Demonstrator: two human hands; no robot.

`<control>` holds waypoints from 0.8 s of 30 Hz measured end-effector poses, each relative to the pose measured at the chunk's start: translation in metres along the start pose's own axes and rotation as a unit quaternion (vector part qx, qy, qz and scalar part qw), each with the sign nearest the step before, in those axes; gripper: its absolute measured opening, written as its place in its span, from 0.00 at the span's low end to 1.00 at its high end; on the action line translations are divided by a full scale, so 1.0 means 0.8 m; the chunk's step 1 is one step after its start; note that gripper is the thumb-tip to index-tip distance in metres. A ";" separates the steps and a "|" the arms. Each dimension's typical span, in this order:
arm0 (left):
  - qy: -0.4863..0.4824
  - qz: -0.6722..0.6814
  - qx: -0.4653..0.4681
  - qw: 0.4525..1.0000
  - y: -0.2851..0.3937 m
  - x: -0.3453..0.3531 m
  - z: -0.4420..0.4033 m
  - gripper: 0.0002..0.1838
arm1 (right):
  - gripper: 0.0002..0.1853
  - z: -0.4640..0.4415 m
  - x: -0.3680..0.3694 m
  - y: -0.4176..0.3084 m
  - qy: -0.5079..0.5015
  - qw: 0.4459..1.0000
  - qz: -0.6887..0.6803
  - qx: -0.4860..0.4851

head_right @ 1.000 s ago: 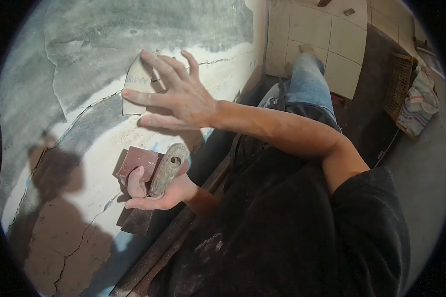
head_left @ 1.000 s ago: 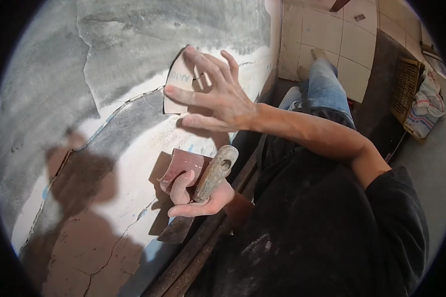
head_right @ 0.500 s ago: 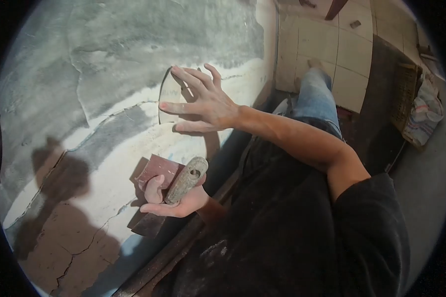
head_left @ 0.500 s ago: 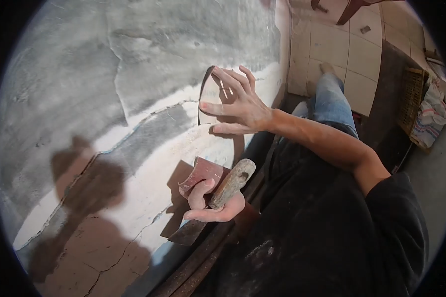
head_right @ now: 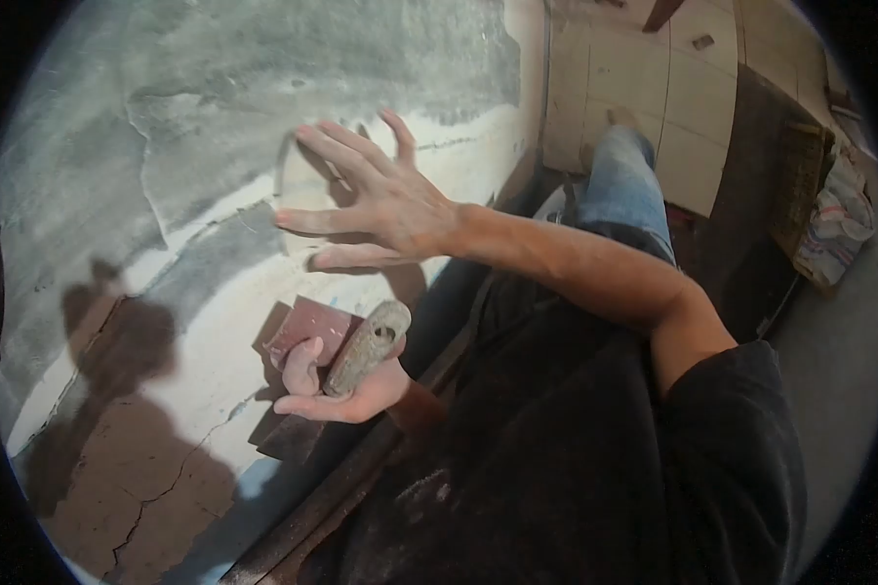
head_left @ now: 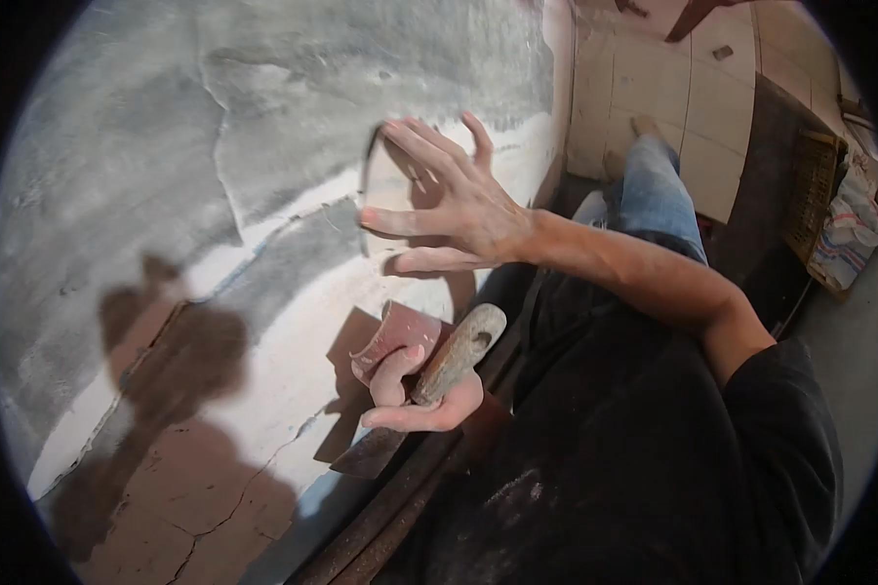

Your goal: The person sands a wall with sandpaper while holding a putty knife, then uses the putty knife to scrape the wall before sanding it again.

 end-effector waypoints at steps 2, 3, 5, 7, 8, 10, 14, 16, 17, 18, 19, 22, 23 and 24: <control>-0.002 0.028 -0.017 0.999 -0.001 -0.004 0.004 0.26 | 0.27 -0.002 0.003 -0.006 0.004 1.000 -0.008 -0.009; -0.002 0.042 -0.025 0.999 -0.001 -0.006 0.005 0.27 | 0.27 -0.004 0.004 -0.006 0.011 1.000 -0.011 -0.018; 0.000 0.044 -0.021 0.999 -0.003 -0.005 0.004 0.27 | 0.26 0.017 0.014 0.016 -0.003 1.000 -0.024 -0.016; 0.004 0.049 -0.025 0.998 -0.006 -0.004 0.002 0.27 | 0.26 0.022 0.012 0.023 -0.006 0.999 -0.036 -0.016; 0.000 0.052 -0.034 0.998 -0.006 -0.004 0.002 0.27 | 0.27 0.029 0.015 0.022 -0.009 0.998 -0.055 -0.005; -0.004 0.054 -0.043 0.998 -0.005 -0.009 0.006 0.27 | 0.27 0.018 0.011 0.002 -0.022 0.998 -0.051 0.004; -0.012 0.054 -0.057 0.997 -0.003 -0.011 0.012 0.28 | 0.27 0.004 0.008 -0.019 -0.015 0.999 -0.040 -0.001; -0.010 0.055 -0.071 0.996 -0.004 -0.007 0.010 0.28 | 0.26 0.012 0.015 -0.004 0.006 0.999 -0.033 -0.019; -0.009 0.060 -0.077 0.995 -0.005 -0.004 0.009 0.28 | 0.26 0.019 0.021 0.003 0.008 0.999 -0.038 -0.012; -0.013 0.075 -0.079 0.994 -0.007 -0.003 0.008 0.29 | 0.25 0.020 0.021 0.001 0.010 0.999 -0.043 -0.005; -0.024 0.074 -0.078 0.994 -0.009 -0.004 0.008 0.29 | 0.25 0.014 0.012 -0.010 0.010 0.999 -0.050 0.007; -0.091 0.078 -0.093 0.988 -0.009 -0.005 0.006 0.29 | 0.26 -0.014 0.002 -0.041 0.008 0.999 -0.050 -0.008; -0.085 0.129 -0.109 0.982 -0.015 -0.009 0.008 0.28 | 0.26 -0.021 0.003 -0.046 0.031 0.998 -0.045 -0.033; -0.079 0.180 -0.125 0.973 -0.021 -0.012 0.010 0.27 | 0.26 -0.018 0.010 -0.039 0.026 0.998 -0.047 -0.034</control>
Point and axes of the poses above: each hand's wrist, its own z-axis away from the middle knuckle, its own x-axis out of the palm, y = z × x, the point moved 7 cm from there along -z, towards the middle knuckle, and after that the axes turned 9 degrees about x, right-handed, at the moved point
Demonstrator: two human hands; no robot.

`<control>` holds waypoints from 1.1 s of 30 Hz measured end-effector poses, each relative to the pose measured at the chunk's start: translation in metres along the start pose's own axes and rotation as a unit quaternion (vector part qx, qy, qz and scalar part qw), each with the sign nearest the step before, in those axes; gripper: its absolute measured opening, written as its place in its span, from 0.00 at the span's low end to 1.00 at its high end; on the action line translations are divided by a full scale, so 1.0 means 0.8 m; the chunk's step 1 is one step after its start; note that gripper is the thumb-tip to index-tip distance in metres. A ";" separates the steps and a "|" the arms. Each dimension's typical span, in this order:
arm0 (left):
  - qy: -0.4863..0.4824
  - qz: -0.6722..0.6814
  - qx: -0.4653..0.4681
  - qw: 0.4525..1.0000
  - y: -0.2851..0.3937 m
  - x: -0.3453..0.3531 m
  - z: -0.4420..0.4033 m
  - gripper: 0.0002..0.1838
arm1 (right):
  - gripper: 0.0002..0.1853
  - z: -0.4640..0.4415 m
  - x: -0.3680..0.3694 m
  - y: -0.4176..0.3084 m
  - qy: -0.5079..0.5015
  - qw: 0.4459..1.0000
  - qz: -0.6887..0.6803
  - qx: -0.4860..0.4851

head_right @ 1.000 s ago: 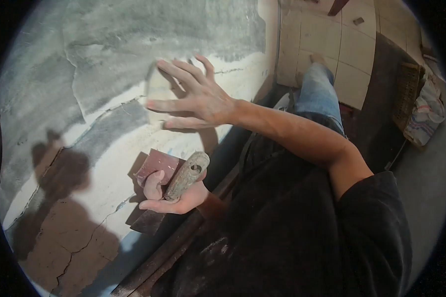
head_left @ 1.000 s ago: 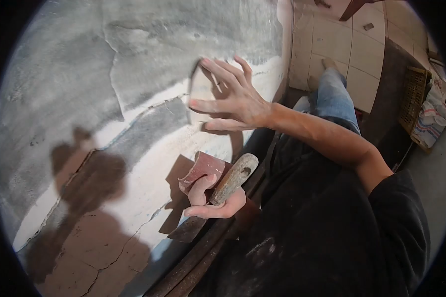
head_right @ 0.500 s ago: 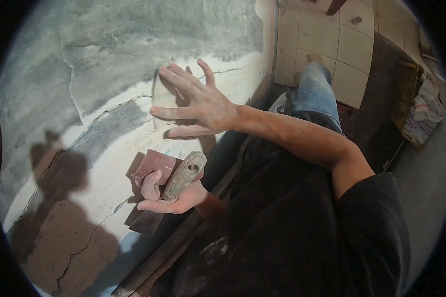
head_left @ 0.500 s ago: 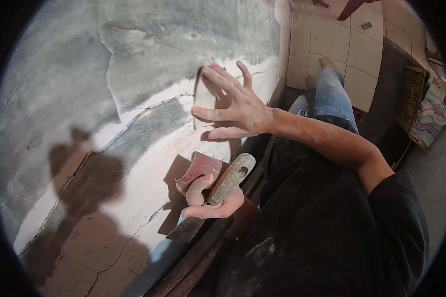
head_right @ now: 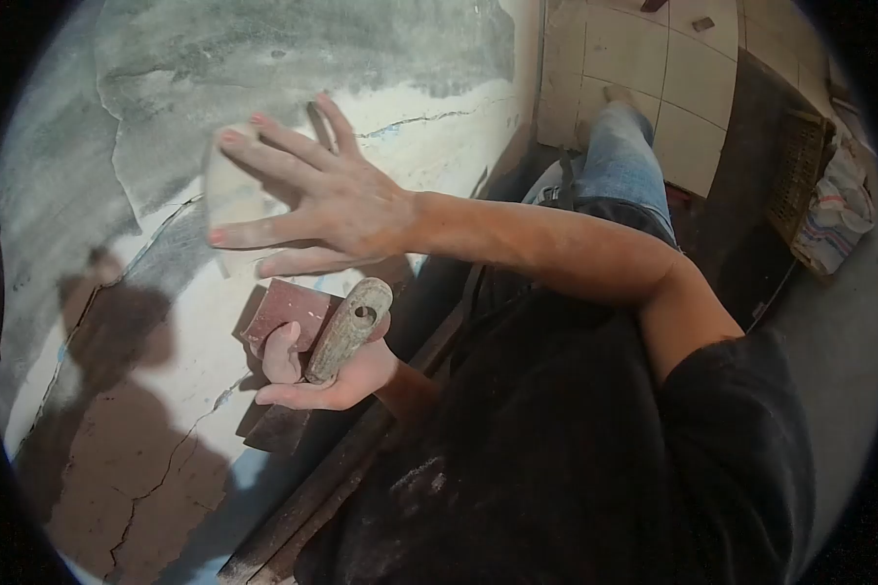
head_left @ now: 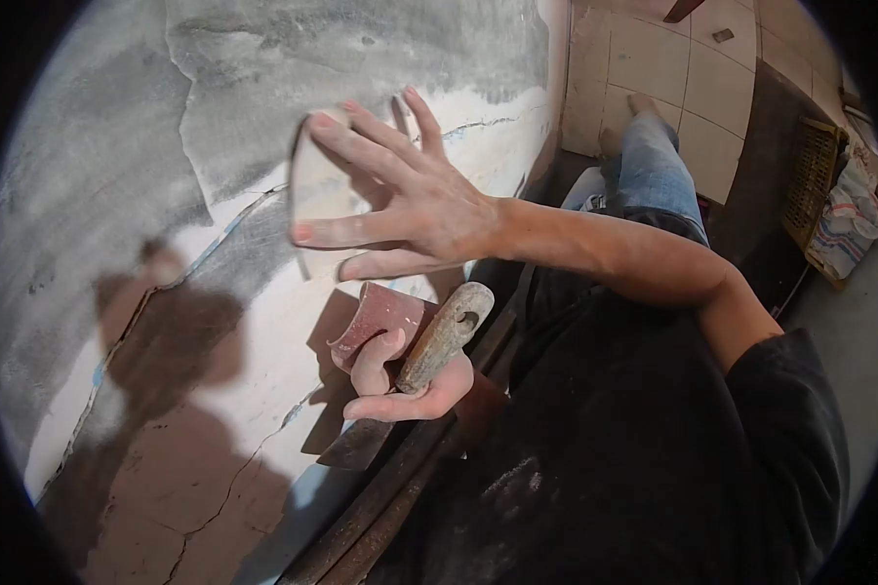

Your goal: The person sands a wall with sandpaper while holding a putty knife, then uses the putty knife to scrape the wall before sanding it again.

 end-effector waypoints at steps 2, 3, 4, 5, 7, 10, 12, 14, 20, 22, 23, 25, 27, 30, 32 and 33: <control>0.045 0.080 -0.044 0.995 -0.010 0.000 0.010 0.27 | 0.25 0.032 0.007 0.025 -0.013 1.000 0.012 0.005; 0.060 0.069 -0.041 0.995 -0.011 0.002 0.010 0.27 | 0.25 0.037 0.001 0.031 -0.021 1.000 0.019 0.005; 0.053 -0.043 0.008 0.998 -0.001 0.009 0.002 0.28 | 0.24 0.044 0.000 0.035 -0.033 0.999 0.021 0.013; 0.036 -0.090 0.030 0.995 0.005 0.011 -0.001 0.29 | 0.24 0.049 0.003 0.035 -0.029 0.999 0.020 0.016; 0.002 -0.123 0.053 0.991 0.011 0.012 -0.004 0.31 | 0.25 0.033 -0.004 0.020 -0.023 0.999 0.015 0.029; -0.006 0.019 -0.033 0.999 0.003 0.002 0.005 0.25 | 0.25 0.014 -0.010 0.007 -0.001 1.000 0.015 0.026; -0.005 0.068 -0.095 0.993 -0.001 0.001 0.002 0.25 | 0.26 0.025 -0.007 0.015 0.005 1.000 0.020 0.023; 0.014 0.076 -0.132 0.988 -0.003 -0.001 0.000 0.28 | 0.26 0.039 -0.003 0.030 -0.002 0.999 0.021 0.028; 0.005 0.088 -0.203 0.975 -0.002 0.001 0.001 0.21 | 0.25 0.015 -0.010 0.005 -0.010 0.998 0.004 0.057; -0.004 0.079 -0.161 0.984 -0.001 0.000 0.001 0.22 | 0.25 0.026 0.000 0.014 0.001 0.999 0.001 0.041; -0.006 0.071 -0.142 0.987 0.001 0.001 -0.002 0.20 | 0.25 0.032 0.006 0.023 0.007 1.000 0.004 0.025; -0.010 0.055 -0.105 0.993 0.005 0.001 -0.008 0.21 | 0.25 0.028 -0.006 0.029 0.009 1.000 0.009 0.014; -0.044 -0.020 -0.034 0.998 0.011 0.004 -0.011 0.29 | 0.25 0.034 -0.006 0.026 0.019 1.000 0.001 0.018; -0.053 -0.064 0.009 0.997 0.013 0.000 -0.001 0.38 | 0.25 0.011 -0.007 0.001 0.031 0.999 -0.015 0.026; -0.070 -0.064 0.014 0.995 0.011 -0.004 0.000 0.36 | 0.26 0.006 -0.004 -0.001 0.026 0.999 -0.003 0.024; -0.077 -0.052 0.007 0.996 0.009 -0.009 0.002 0.34 | 0.26 0.018 0.001 0.012 0.019 0.999 0.010 0.025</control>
Point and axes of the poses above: each hand's wrist, its own z-axis away from the middle knuckle, its own x-axis out of the palm, y = z × x, the point moved 7 cm from there along -z, towards the middle knuckle, and after that the axes turned 9 degrees about x, right-handed, at the moved point
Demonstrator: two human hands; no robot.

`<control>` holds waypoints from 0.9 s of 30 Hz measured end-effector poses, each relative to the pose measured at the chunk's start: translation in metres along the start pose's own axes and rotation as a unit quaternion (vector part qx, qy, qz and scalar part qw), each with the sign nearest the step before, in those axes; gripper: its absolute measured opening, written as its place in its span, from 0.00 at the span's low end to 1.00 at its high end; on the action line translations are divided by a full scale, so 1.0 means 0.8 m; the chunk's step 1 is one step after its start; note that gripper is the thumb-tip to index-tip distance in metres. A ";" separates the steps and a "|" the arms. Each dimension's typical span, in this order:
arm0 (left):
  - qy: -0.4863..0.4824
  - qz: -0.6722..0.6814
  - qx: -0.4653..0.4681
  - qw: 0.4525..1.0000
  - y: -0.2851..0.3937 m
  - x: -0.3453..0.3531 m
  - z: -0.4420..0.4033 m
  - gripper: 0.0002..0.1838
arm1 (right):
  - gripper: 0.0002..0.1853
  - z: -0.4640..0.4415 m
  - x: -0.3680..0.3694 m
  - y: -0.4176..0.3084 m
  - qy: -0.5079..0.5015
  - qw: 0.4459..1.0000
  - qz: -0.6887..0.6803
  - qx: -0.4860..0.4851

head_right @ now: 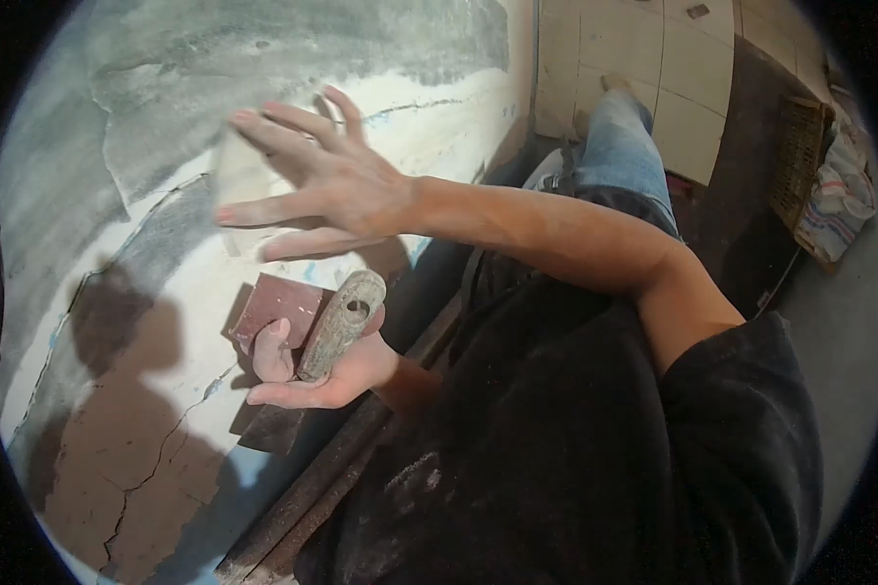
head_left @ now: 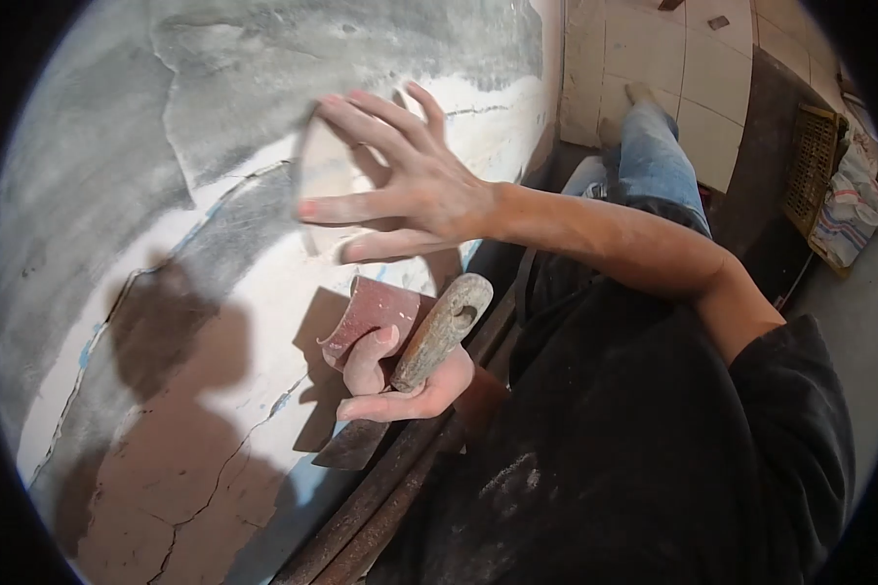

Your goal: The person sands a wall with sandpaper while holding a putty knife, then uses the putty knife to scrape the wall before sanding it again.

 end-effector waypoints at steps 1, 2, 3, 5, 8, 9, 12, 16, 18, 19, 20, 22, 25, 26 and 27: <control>-0.004 0.012 -0.007 1.000 -0.002 -0.004 0.003 0.32 | 0.26 0.018 0.006 0.018 -0.007 1.000 0.015 -0.002; -0.002 0.030 -0.011 0.999 -0.004 -0.004 0.002 0.32 | 0.26 0.029 0.009 0.030 -0.014 0.999 0.029 -0.004; 0.000 0.048 -0.014 0.999 -0.006 -0.003 0.002 0.32 | 0.26 0.030 0.005 0.027 -0.022 0.999 0.031 0.004; 0.009 0.084 -0.025 0.996 -0.011 -0.002 0.004 0.31 | 0.25 0.016 0.002 0.010 0.011 1.000 -0.001 0.005; 0.019 0.113 -0.057 0.992 -0.017 -0.008 0.001 0.26 | 0.25 -0.009 -0.007 -0.022 0.030 1.000 0.003 -0.007; 0.026 0.137 -0.091 0.986 -0.022 -0.010 -0.004 0.25 | 0.25 -0.010 -0.006 -0.020 0.029 0.999 0.021 -0.019; 0.054 0.232 -0.222 0.946 -0.043 -0.011 0.005 0.25 | 0.30 0.014 -0.007 0.020 0.018 0.997 0.064 -0.034; 0.005 0.189 -0.117 0.975 -0.044 0.000 0.022 0.24 | 0.36 0.029 -0.015 0.037 0.012 0.997 0.075 -0.014; -0.029 0.162 -0.050 0.985 -0.035 0.002 0.018 0.26 | 0.38 0.023 -0.021 0.032 0.021 0.996 0.079 -0.020; -0.039 0.153 -0.048 0.986 -0.031 0.003 0.013 0.26 | 0.38 0.023 -0.021 0.030 0.022 0.995 0.091 -0.027; -0.014 0.166 -0.080 0.983 -0.025 0.006 0.007 0.23 | 0.38 0.021 -0.021 0.031 0.021 0.994 0.103 -0.036; -0.003 0.201 -0.158 0.967 -0.017 0.018 -0.010 0.23 | 0.34 0.010 -0.033 0.031 0.033 0.993 0.096 -0.052; -0.026 0.225 -0.309 0.924 -0.021 0.025 -0.014 0.35 | 0.29 -0.007 -0.046 0.014 0.040 0.989 0.095 -0.110; 0.016 0.243 -0.291 0.925 -0.017 0.030 -0.019 0.34 | 0.27 -0.011 -0.048 0.012 0.034 0.990 0.073 -0.117; -0.017 0.263 -0.309 0.914 -0.015 0.028 -0.017 0.33 | 0.25 -0.015 -0.048 0.008 0.029 0.990 0.050 -0.132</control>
Point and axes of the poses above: each hand's wrist, its own z-axis away from the middle knuckle, its own x-axis out of the palm, y = z × x, the point moved 7 cm from there along -z, towards the middle knuckle, and after that the axes turned 9 degrees about x, right-handed, at the moved point
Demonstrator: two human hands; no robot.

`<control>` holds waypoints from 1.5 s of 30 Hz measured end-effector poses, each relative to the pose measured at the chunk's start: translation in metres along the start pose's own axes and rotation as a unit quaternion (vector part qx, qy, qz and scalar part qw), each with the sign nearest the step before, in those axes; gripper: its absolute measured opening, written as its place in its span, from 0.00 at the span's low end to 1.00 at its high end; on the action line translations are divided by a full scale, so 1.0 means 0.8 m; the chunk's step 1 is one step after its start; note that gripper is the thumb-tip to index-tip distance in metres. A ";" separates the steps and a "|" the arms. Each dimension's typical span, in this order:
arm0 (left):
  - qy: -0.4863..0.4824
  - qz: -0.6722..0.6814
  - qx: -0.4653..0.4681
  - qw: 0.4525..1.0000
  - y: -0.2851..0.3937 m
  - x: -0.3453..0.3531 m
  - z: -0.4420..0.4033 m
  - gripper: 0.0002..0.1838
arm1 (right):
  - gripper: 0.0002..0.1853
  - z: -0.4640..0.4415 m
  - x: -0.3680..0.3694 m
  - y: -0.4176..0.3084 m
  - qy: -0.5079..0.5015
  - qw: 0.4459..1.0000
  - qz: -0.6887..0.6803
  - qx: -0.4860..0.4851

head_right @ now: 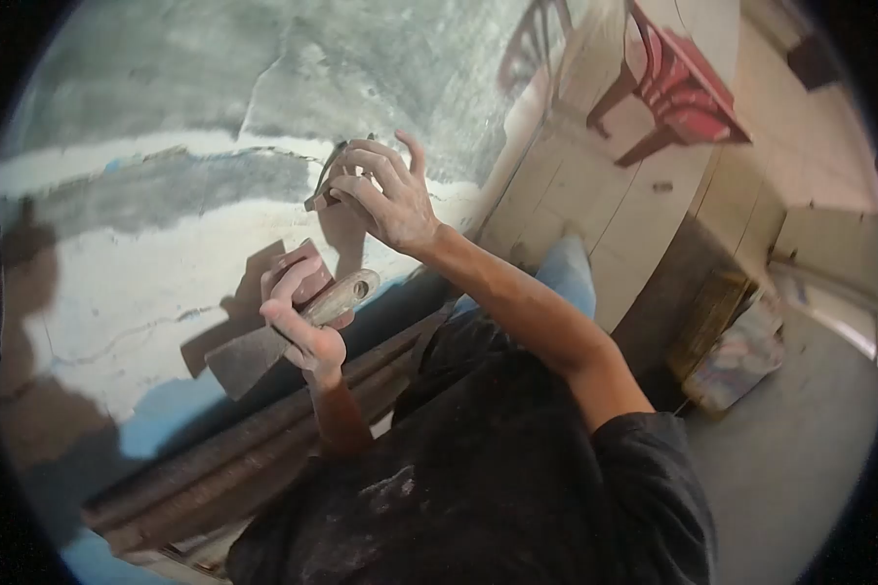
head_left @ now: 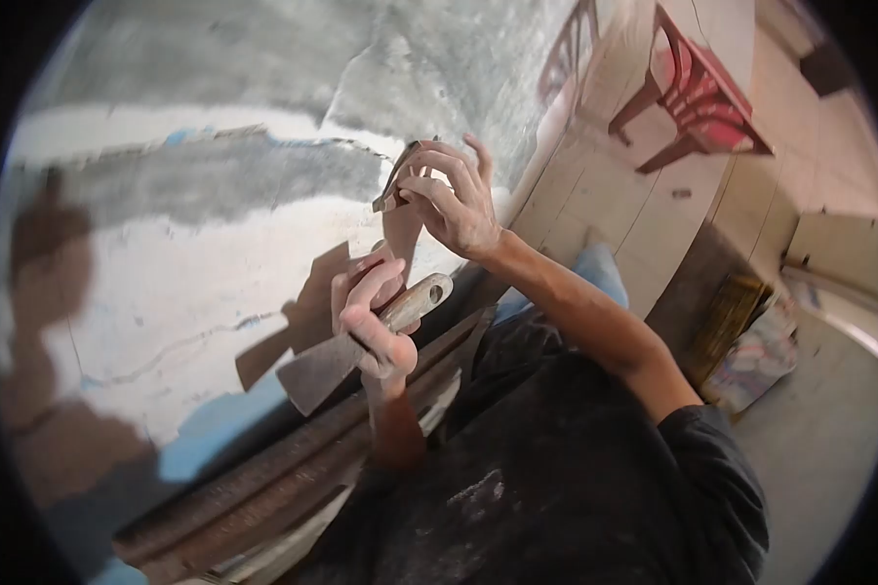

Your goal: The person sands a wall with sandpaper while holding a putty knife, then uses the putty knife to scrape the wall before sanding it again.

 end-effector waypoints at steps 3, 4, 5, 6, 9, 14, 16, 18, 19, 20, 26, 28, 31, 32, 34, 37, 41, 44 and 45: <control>-0.051 0.036 -0.110 0.992 0.004 0.003 0.016 0.32 | 0.21 0.001 0.014 0.011 -0.012 0.998 -0.047 -0.048; -0.061 0.050 -0.151 0.985 0.006 0.007 0.022 0.33 | 0.22 0.005 0.014 0.010 -0.027 0.997 -0.059 -0.039; -0.063 0.049 -0.150 0.985 0.014 0.010 0.021 0.32 | 0.23 0.004 0.012 0.007 -0.041 0.996 -0.070 -0.031; -0.069 0.048 -0.154 0.984 0.022 0.016 0.019 0.31 | 0.25 0.002 0.009 0.002 -0.068 0.992 -0.100 -0.027; -0.094 0.047 -0.149 0.983 0.033 0.024 0.035 0.25 | 0.26 0.005 0.019 0.000 -0.036 0.995 -0.084 -0.028; -0.215 0.000 -0.304 0.928 0.009 0.048 0.083 0.16 | 0.15 -0.023 -0.017 -0.012 -0.068 0.995 -0.053 -0.052; -0.244 0.004 -0.409 0.879 0.005 0.053 0.110 0.24 | 0.12 -0.009 -0.051 0.018 -0.186 0.967 -0.136 0.110; -0.291 0.002 -0.439 0.850 -0.002 0.061 0.153 0.26 | 0.08 0.019 -0.095 0.065 -0.268 0.919 -0.163 0.238; -0.315 0.002 -0.451 0.835 -0.008 0.066 0.180 0.27 | 0.06 0.034 -0.121 0.091 -0.291 0.901 -0.151 0.285; -0.363 -0.018 -0.475 0.801 -0.016 0.070 0.217 0.28 | 0.07 0.054 -0.157 0.110 -0.312 0.802 -0.180 0.477; -0.583 0.008 -0.508 0.634 0.060 0.071 0.297 0.37 | 0.20 0.228 -0.431 0.259 -0.483 0.641 0.143 0.579; -0.612 0.037 -0.508 0.606 0.090 0.078 0.294 0.37 | 0.17 0.267 -0.487 0.248 -0.606 0.633 0.060 0.478; -0.612 0.073 -0.491 0.615 0.104 0.097 0.305 0.38 | 0.17 0.256 -0.530 0.168 -0.677 0.487 0.055 0.548; -0.604 0.084 -0.486 0.626 0.104 0.101 0.309 0.39 | 0.19 0.263 -0.542 0.153 -0.674 0.454 0.040 0.581; -0.573 0.103 -0.501 0.640 0.107 0.107 0.306 0.36 | 0.22 0.265 -0.556 0.129 -0.635 0.423 -0.013 0.646; -0.520 0.126 -0.496 0.684 0.097 0.111 0.363 0.33 | 0.28 0.263 -0.557 0.098 -0.532 0.428 -0.106 0.723; -0.447 0.192 -0.505 0.713 0.087 0.106 0.380 0.32 | 0.30 0.267 -0.543 0.079 -0.456 0.462 -0.124 0.751; -0.444 0.229 -0.527 0.688 0.071 0.106 0.396 0.32 | 0.25 0.268 -0.527 0.069 -0.408 0.482 -0.145 0.762; -0.454 0.242 -0.529 0.674 0.066 0.106 0.401 0.33 | 0.23 0.269 -0.521 0.063 -0.385 0.488 -0.157 0.767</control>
Point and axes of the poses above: each hand's wrist, its own z-axis away from the middle knuckle, its own x-axis out of the palm, y = z × x, the point moved 7 cm from there along -z, towards the middle knuckle, and after that the axes turned 9 degrees about x, right-handed, at the moved point
